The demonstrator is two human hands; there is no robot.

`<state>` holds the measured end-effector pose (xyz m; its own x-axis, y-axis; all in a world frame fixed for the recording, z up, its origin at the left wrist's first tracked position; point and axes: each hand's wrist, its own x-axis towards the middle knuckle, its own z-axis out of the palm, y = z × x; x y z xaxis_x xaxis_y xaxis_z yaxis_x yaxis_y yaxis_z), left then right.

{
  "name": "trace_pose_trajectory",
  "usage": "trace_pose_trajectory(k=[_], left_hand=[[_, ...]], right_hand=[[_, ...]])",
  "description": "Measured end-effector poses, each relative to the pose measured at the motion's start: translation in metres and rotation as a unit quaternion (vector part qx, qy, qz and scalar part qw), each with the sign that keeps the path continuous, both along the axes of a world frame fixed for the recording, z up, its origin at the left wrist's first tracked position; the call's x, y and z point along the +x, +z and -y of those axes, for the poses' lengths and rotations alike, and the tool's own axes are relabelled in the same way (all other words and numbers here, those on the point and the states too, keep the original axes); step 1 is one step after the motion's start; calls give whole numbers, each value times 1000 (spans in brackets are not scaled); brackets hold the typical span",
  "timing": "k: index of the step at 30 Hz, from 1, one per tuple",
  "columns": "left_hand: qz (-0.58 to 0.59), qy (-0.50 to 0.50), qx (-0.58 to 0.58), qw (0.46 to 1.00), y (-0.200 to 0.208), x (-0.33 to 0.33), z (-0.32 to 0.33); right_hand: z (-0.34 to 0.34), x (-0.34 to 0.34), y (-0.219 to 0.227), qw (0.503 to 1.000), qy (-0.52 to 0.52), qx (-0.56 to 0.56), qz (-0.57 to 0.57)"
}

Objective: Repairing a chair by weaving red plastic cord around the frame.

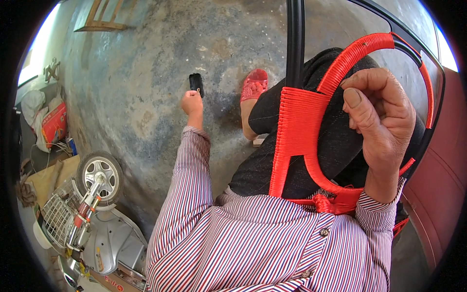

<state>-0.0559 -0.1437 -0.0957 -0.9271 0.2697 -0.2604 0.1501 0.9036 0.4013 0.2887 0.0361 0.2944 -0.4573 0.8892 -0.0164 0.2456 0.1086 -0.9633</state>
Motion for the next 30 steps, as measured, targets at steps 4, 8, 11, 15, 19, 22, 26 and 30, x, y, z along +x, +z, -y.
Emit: trace_pose_trajectory(k=[4, 8, 11, 15, 19, 22, 26, 30], left_hand=[[3, -5, 77, 997, 10, 18, -4], [-6, 10, 88, 996, 6, 38, -3], [-8, 24, 79, 997, -5, 53, -3], [2, 43, 93, 995, -15, 64, -8], [-27, 50, 77, 995, -25, 57, -1], [-14, 69, 51, 996, -19, 55, -5], [17, 82, 42, 996, 5, 58, -17], [17, 73, 8, 997, 14, 57, -19]], right_hand=[[0, 1, -1, 1000, -6, 12, 7], [1, 2, -1, 1000, -4, 8, 5], [1, 1, 0, 1000, -2, 6, 2], [1, 1, 0, 1000, 1, 0, 0], [1, 0, 1, 1000, -9, -2, 10], [2, -5, 2, 1000, -25, -2, 0], [1, -1, 1, 1000, -5, 2, 3], [1, -4, 2, 1000, -7, 12, 9]])
